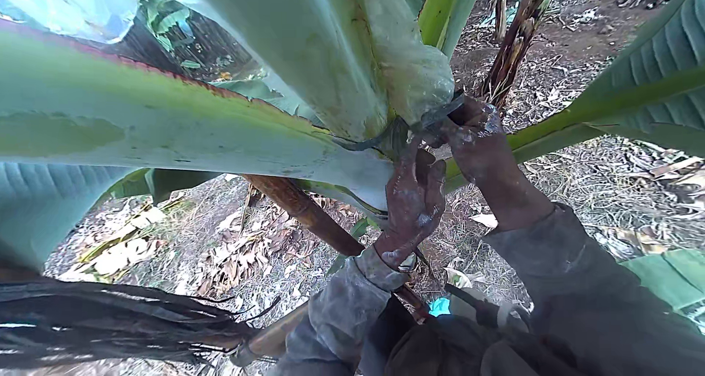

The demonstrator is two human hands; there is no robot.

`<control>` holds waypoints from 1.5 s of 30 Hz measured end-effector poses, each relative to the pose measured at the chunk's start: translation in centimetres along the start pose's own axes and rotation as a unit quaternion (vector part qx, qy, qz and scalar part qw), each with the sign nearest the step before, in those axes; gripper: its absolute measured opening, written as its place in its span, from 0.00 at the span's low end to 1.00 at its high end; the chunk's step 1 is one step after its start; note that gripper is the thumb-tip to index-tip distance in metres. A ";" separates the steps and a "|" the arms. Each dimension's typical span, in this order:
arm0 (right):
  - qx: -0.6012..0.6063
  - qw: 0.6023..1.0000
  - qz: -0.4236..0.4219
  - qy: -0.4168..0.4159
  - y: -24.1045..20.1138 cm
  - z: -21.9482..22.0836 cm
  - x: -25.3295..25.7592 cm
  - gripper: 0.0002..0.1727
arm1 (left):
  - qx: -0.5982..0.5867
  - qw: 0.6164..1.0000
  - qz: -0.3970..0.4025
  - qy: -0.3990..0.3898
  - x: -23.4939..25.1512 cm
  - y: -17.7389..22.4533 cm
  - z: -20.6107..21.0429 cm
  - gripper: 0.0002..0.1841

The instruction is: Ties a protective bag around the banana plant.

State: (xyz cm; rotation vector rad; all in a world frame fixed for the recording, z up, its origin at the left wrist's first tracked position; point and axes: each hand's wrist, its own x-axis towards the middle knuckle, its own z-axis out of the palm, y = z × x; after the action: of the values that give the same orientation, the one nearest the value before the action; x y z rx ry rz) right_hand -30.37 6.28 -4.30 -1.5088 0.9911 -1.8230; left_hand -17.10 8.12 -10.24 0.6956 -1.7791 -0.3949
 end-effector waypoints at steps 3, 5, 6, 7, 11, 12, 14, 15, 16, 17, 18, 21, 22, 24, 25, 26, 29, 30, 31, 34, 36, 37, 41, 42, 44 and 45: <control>-0.018 1.000 0.001 -0.002 -0.3 -0.2 -0.6 0.08 | -0.079 0.995 -0.053 -0.002 0.1 0.4 -0.2 0.29; -0.009 1.000 -0.005 -0.013 0.0 -0.2 -0.8 0.10 | -0.132 0.987 -0.084 0.023 0.2 0.8 0.1 0.26; -0.008 1.000 -0.005 -0.014 0.0 -0.1 -0.6 0.10 | -0.158 0.982 -0.096 0.037 0.2 1.0 0.3 0.24; -0.012 1.000 -0.007 -0.017 0.1 0.0 -0.5 0.09 | -0.182 0.975 -0.114 0.049 0.2 1.2 0.6 0.21; -0.024 0.999 -0.014 -0.023 0.2 -0.2 -0.7 0.04 | -0.278 0.936 -0.198 0.086 0.7 2.6 1.4 0.18; -0.022 0.999 -0.018 -0.023 0.2 -0.3 -0.7 0.04 | -0.293 0.927 -0.213 0.093 0.7 2.9 1.6 0.18; -0.033 0.999 0.017 -0.010 -0.8 -0.3 -0.8 0.06 | -0.325 0.910 -0.238 0.101 0.5 3.0 2.2 0.17; -0.043 0.996 0.075 -0.008 -2.3 -0.1 -0.9 0.06 | -0.346 0.898 -0.250 0.107 0.2 2.9 2.6 0.17; -0.047 0.990 0.134 -0.012 -3.9 0.1 -0.9 0.06 | -0.369 0.886 -0.260 0.110 0.0 2.7 3.1 0.19; -0.042 0.996 0.073 -0.016 -2.4 -0.2 -0.8 0.07 | -0.391 0.875 -0.265 0.109 0.0 2.7 3.4 0.20; -0.025 0.999 0.019 -0.029 -1.0 -0.7 -0.6 0.08 | -0.408 0.865 -0.274 0.103 0.2 2.7 3.5 0.21; -0.009 0.999 0.013 -0.045 -0.1 -1.2 -0.3 0.08 | -0.402 0.856 -0.314 0.088 1.2 3.0 3.2 0.25; -0.015 0.999 0.017 -0.044 -0.1 -1.2 -0.2 0.08 | -0.400 0.853 -0.324 0.085 1.4 3.0 3.0 0.24; -0.026 0.998 0.021 -0.047 -0.1 -1.4 0.2 0.08 | -0.395 0.855 -0.327 0.081 1.5 2.8 3.1 0.22; -0.030 0.998 0.023 -0.047 -0.2 -1.6 0.6 0.09 | -0.392 0.859 -0.319 0.084 1.4 2.3 3.3 0.20; -0.039 0.998 0.029 -0.051 -0.4 -1.8 1.0 0.13 | -0.388 0.865 -0.305 0.090 1.4 1.8 3.6 0.19; -0.041 0.997 0.050 -0.046 -1.5 -2.0 2.5 0.24 | -0.387 0.877 -0.271 0.089 1.4 0.7 4.0 0.16; -0.028 0.998 0.046 -0.036 -1.8 -1.8 2.9 0.20 | -0.390 0.879 -0.259 0.087 1.5 0.5 4.0 0.16; -0.015 0.999 0.039 -0.024 -2.1 -1.4 3.3 0.13 | -0.396 0.880 -0.247 0.084 1.5 0.3 4.0 0.15; -0.014 1.000 0.023 -0.016 -2.5 -1.3 5.0 0.07 | -0.406 0.884 -0.221 0.065 1.4 -0.5 3.9 0.14; -0.049 0.997 0.045 -0.032 -2.4 -1.8 5.7 0.07 | -0.415 0.881 -0.218 0.066 1.4 -0.6 3.7 0.12; -0.064 0.994 0.070 -0.045 -2.4 -2.2 5.7 0.08 | -0.422 0.877 -0.221 0.065 1.3 -0.6 3.6 0.12; -0.059 0.983 0.152 -0.086 -1.0 -4.5 4.2 0.18 | -0.478 0.850 -0.214 0.056 1.7 -1.1 3.6 0.13; -0.034 0.980 0.170 -0.101 -0.4 -5.0 4.0 0.21 | -0.488 0.844 -0.214 0.058 1.9 -1.1 3.6 0.13; 0.024 0.973 0.203 -0.111 -0.3 -5.1 4.2 0.26 | -0.497 0.840 -0.210 0.061 2.0 -1.1 3.7 0.12; 0.055 0.973 0.202 -0.098 -0.6 -4.9 4.6 0.24 | -0.498 0.841 -0.203 0.060 2.0 -1.2 3.7 0.12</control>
State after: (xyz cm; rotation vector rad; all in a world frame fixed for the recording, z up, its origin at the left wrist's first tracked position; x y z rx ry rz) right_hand -36.06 3.85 -1.65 -1.2807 0.9959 -1.3910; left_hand -20.69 5.64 -10.61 0.3025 -1.0489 -1.4029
